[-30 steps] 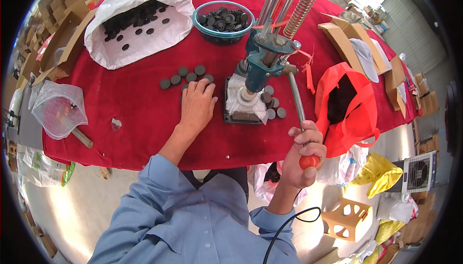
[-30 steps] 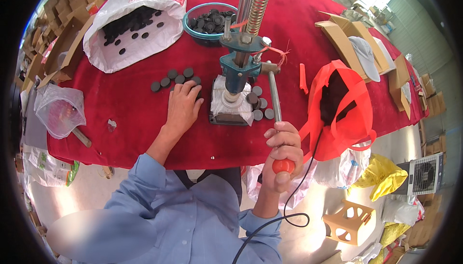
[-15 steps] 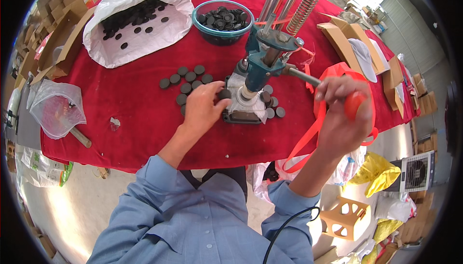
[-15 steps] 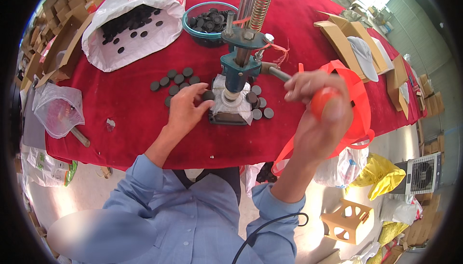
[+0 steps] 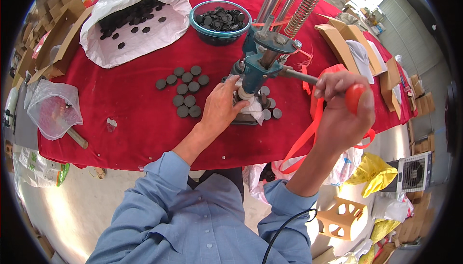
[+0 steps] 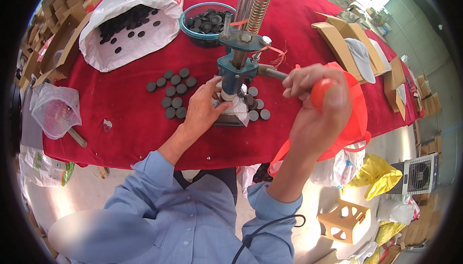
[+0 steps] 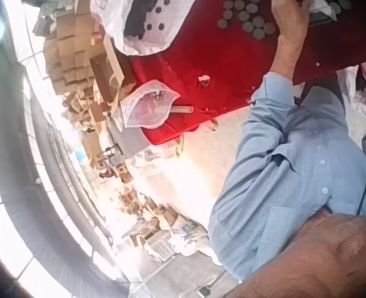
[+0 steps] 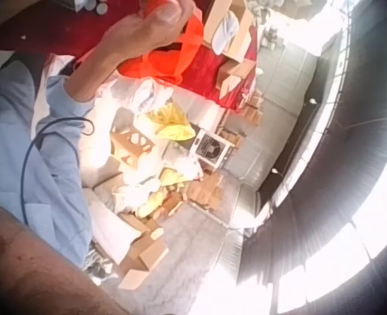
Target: The person fits plastic caps onto metal bearings by hand and arranges them on the table. The person then inserts the capped bearings one by one into a manual press machine and presses the lever to secure the caps.
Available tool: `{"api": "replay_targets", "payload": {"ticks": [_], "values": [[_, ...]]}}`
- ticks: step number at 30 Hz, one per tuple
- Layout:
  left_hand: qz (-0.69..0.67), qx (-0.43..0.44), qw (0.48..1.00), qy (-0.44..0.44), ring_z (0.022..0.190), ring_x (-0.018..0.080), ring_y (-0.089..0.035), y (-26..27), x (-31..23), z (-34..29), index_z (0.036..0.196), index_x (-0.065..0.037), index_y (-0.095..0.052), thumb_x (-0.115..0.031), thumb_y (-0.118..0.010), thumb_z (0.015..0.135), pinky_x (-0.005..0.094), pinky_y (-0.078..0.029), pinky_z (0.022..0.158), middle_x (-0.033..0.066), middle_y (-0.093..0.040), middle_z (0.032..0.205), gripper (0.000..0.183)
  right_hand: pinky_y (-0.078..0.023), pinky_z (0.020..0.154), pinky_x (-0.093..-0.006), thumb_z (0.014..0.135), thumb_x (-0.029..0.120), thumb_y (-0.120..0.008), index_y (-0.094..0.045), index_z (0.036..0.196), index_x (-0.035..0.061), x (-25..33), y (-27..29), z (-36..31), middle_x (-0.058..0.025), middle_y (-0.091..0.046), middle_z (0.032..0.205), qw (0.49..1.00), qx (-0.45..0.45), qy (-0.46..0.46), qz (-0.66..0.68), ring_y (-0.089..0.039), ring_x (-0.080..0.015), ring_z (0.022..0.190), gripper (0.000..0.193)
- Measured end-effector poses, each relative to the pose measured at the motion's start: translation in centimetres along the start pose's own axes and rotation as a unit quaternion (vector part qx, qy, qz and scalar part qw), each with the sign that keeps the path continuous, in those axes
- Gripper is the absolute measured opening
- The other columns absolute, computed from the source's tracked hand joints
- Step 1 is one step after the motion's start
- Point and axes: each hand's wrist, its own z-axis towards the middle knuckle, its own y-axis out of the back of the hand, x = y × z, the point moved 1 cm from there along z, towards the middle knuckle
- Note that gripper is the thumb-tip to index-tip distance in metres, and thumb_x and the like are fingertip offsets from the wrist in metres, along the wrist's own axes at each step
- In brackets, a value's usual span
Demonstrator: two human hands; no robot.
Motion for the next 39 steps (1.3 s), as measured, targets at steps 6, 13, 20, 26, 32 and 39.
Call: {"api": "replay_targets", "payload": {"ticks": [6,13,20,26,32,39], "values": [[0.123,-0.002,0.989,-0.085,0.106,0.0321,-0.068,4.9,0.9,-2.0,0.122,-0.006,-0.072,-0.020,-0.088,0.086,0.0448,-0.055,0.090,0.0119,-0.074,0.118,0.042,-0.056,0.078,-0.0460,0.103,0.058,-0.058,-0.058,0.094,0.0017,-3.0,1.2,-8.8,-0.0177,-0.060,0.086,0.989,0.007,0.144,-0.024,-0.065,-0.0364,0.094,0.057],[0.293,0.099,0.946,-0.097,0.109,0.0289,-0.061,9.2,2.7,-6.7,0.131,-0.009,-0.072,-0.012,-0.081,0.088,0.0447,-0.048,0.091,0.0087,-0.070,0.123,0.044,-0.053,0.089,-0.0498,0.101,0.060,-0.059,-0.060,0.098,0.0056,-4.3,1.7,-12.0,-0.0170,-0.059,0.103,0.995,0.005,0.095,-0.029,-0.055,-0.0388,0.121,0.055],[0.156,0.059,0.986,-0.027,0.094,0.0311,-0.068,7.3,2.1,-5.0,0.141,-0.004,-0.064,-0.019,-0.086,0.088,0.0424,-0.056,0.080,0.0127,-0.074,0.111,0.059,-0.056,0.076,-0.0447,0.103,0.058,-0.058,-0.058,0.092,0.0000,-1.5,1.4,-5.1,-0.0181,-0.059,0.085,0.995,0.041,0.086,-0.004,-0.064,-0.0352,0.091,0.059],[0.019,0.039,0.999,0.023,0.088,0.0338,-0.071,2.0,0.3,-1.0,0.148,-0.003,-0.053,-0.027,-0.093,0.082,0.0446,-0.058,0.077,0.0155,-0.075,0.103,0.081,-0.061,0.065,-0.0377,0.105,0.052,-0.054,-0.059,0.096,-0.0025,0.0,0.3,1.1,-0.0149,-0.060,0.084,0.999,0.031,0.004,0.021,-0.066,-0.0296,0.081,0.055],[0.051,0.001,0.997,-0.053,0.095,0.0398,-0.071,-0.6,-0.1,0.5,0.151,0.001,-0.045,-0.026,-0.092,0.083,0.0473,-0.059,0.083,0.0211,-0.072,0.111,0.088,-0.060,0.063,-0.0365,0.105,0.049,-0.054,-0.060,0.096,-0.0019,0.1,0.0,1.4,-0.0130,-0.061,0.083,0.999,-0.011,-0.019,0.032,-0.066,-0.0280,0.079,0.051],[0.034,0.001,0.999,-0.007,0.107,0.0413,-0.070,-0.1,0.0,0.0,0.148,0.001,-0.049,-0.028,-0.093,0.082,0.0478,-0.058,0.090,0.0213,-0.071,0.115,0.085,-0.059,0.077,-0.0469,0.103,0.054,-0.056,-0.058,0.094,-0.0014,-1.3,0.9,-3.5,-0.0185,-0.059,0.087,0.998,0.027,0.037,0.031,-0.066,-0.0354,0.089,0.056]]}}
